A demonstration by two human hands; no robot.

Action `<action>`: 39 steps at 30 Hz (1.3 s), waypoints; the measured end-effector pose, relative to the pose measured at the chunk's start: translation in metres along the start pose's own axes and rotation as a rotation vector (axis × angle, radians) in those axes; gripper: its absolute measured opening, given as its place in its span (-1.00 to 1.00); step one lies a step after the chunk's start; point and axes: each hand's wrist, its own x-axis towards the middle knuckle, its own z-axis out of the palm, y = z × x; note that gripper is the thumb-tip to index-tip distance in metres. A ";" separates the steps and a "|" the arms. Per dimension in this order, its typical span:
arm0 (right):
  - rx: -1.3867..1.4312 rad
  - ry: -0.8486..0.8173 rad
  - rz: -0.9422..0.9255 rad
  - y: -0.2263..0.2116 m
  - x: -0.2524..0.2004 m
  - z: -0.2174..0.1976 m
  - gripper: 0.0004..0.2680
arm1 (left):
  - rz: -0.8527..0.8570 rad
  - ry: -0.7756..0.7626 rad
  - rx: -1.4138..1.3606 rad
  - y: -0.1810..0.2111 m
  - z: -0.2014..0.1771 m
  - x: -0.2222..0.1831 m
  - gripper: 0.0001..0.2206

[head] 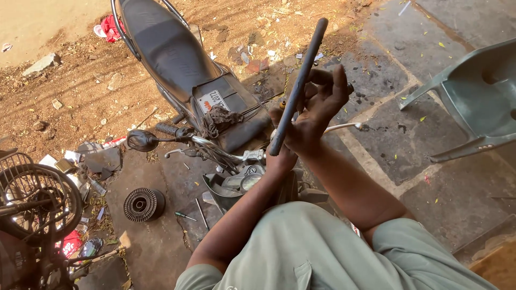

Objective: Using a T-handle wrench to adjust or repair components on a motorcycle handlebar.

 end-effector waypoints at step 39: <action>-0.064 -0.069 0.030 0.029 -0.027 -0.018 -0.25 | -0.151 -0.130 0.029 0.036 -0.018 0.009 -0.76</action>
